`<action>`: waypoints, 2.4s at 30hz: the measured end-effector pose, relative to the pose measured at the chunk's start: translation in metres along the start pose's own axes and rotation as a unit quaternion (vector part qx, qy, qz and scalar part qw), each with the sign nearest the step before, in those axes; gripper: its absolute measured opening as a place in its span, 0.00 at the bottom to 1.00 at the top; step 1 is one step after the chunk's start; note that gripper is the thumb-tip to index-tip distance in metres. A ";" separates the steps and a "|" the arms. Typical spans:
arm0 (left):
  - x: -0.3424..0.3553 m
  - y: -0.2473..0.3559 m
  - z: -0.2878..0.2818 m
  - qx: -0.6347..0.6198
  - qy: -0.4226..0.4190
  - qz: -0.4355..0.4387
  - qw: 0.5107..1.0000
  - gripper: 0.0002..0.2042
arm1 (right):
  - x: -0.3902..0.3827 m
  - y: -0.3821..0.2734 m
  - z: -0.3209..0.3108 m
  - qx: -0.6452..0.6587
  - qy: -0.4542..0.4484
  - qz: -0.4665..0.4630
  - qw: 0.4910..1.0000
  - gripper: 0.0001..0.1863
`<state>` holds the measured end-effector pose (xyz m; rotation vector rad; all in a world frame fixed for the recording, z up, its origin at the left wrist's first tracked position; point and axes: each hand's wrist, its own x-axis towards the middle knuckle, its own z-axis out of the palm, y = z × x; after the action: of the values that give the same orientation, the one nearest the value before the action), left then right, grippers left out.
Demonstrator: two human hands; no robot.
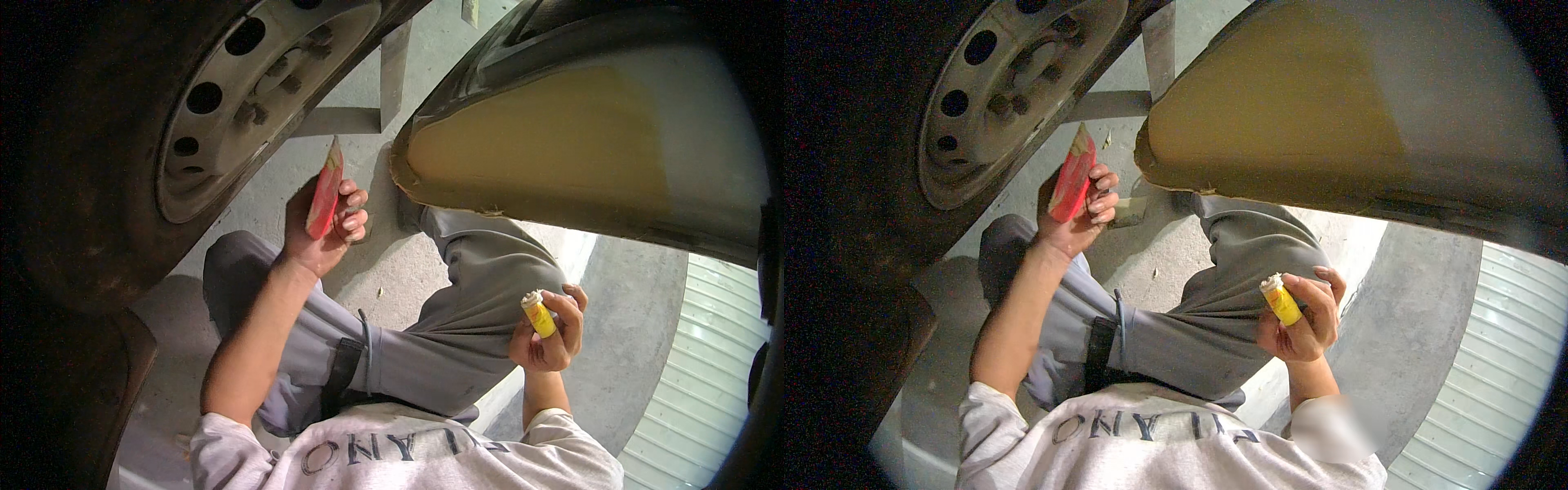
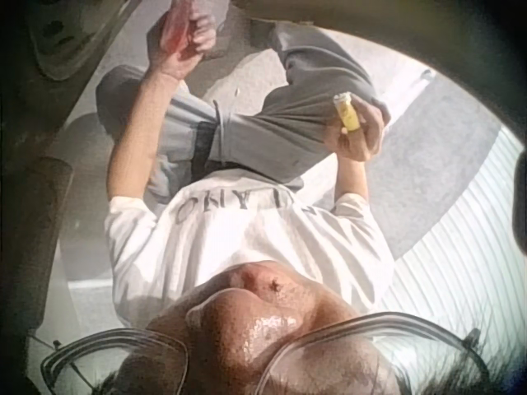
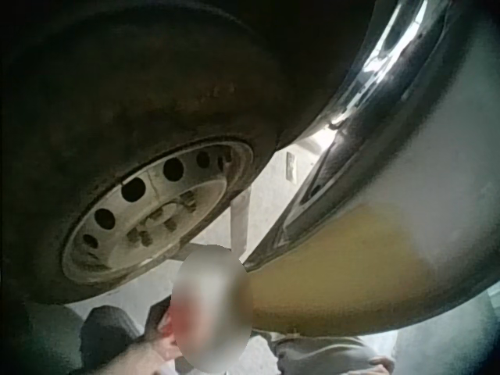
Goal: The person applies body filler to a vehicle's side panel and wheel arch using a metal scraper and a red plastic spreader. They transfer filler from a tube onto the scraper, spread it on the panel, then work the wheel arch area while sitting on the floor.
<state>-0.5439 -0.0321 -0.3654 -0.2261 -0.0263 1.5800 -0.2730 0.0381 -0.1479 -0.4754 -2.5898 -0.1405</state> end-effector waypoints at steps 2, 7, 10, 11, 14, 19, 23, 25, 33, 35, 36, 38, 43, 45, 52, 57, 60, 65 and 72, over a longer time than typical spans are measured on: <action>0.002 0.010 0.002 -0.014 -0.081 -0.040 0.996 0.17 | 0.000 0.000 -0.001 0.014 0.002 -0.006 1.000 0.07; 0.017 -0.007 -0.003 0.034 -0.050 -0.024 0.998 0.21 | 0.000 0.000 0.000 0.014 0.007 -0.006 1.000 0.08; 0.024 -0.034 -0.003 0.056 -0.025 -0.011 0.998 0.20 | 0.000 0.001 0.001 0.014 0.011 -0.009 1.000 0.08; 0.027 -0.041 -0.001 0.077 -0.001 -0.003 0.997 0.21 | 0.000 0.001 0.002 0.012 0.013 -0.009 1.000 0.08; 0.033 -0.062 0.006 0.165 0.071 0.054 0.982 0.24 | 0.000 0.000 0.002 0.013 0.018 -0.011 1.000 0.08; 0.049 -0.073 -0.002 0.164 0.062 0.086 0.981 0.24 | 0.001 0.000 0.002 0.015 0.019 -0.005 1.000 0.07; 0.041 -0.073 -0.010 0.363 0.194 0.086 0.907 0.28 | 0.002 0.000 0.002 0.008 0.014 -0.007 1.000 0.07; 0.030 -0.068 -0.007 0.409 0.264 0.125 0.864 0.31 | 0.002 -0.001 0.002 0.011 0.016 -0.008 1.000 0.07; 0.030 0.046 0.020 0.667 0.155 0.290 0.668 0.24 | 0.000 -0.002 0.002 0.022 0.023 0.000 0.999 0.07; 0.028 0.063 0.031 0.773 0.103 0.309 0.544 0.21 | 0.000 -0.001 0.002 0.021 0.021 -0.005 1.000 0.08; 0.027 0.067 0.037 0.797 0.087 0.313 0.510 0.18 | -0.001 -0.001 0.003 0.018 0.021 -0.007 1.000 0.08; 0.027 0.070 0.051 0.824 0.042 0.335 0.455 0.14 | -0.001 -0.001 0.003 0.015 0.020 -0.002 1.000 0.08; 0.042 0.072 0.073 0.844 -0.058 0.387 0.367 0.11 | -0.001 -0.001 0.002 0.015 0.008 -0.003 1.000 0.07; 0.046 0.073 0.075 0.862 -0.050 0.370 0.343 0.11 | -0.001 -0.001 0.001 0.015 0.011 -0.012 1.000 0.07; 0.059 0.074 0.070 0.868 -0.080 0.349 0.344 0.11 | -0.001 -0.002 0.001 0.014 0.004 -0.008 1.000 0.09; 0.059 0.076 0.066 0.894 -0.091 0.320 0.300 0.10 | 0.000 -0.002 0.000 0.005 -0.003 -0.009 1.000 0.09; 0.052 0.079 0.068 0.900 -0.095 0.260 0.336 0.11 | 0.000 -0.003 0.000 0.011 -0.001 -0.007 1.000 0.08; 0.043 0.083 0.080 0.876 -0.100 0.291 0.370 0.10 | 0.000 -0.003 0.000 0.011 0.007 -0.005 1.000 0.08; 0.070 0.081 0.079 0.867 -0.113 0.325 0.362 0.16 | -0.001 -0.002 0.000 0.016 0.003 -0.007 1.000 0.09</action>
<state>-0.6370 0.0453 -0.3100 1.8943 1.6595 1.4846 -0.2730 0.0361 -0.1484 -0.4449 -2.5858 -0.1048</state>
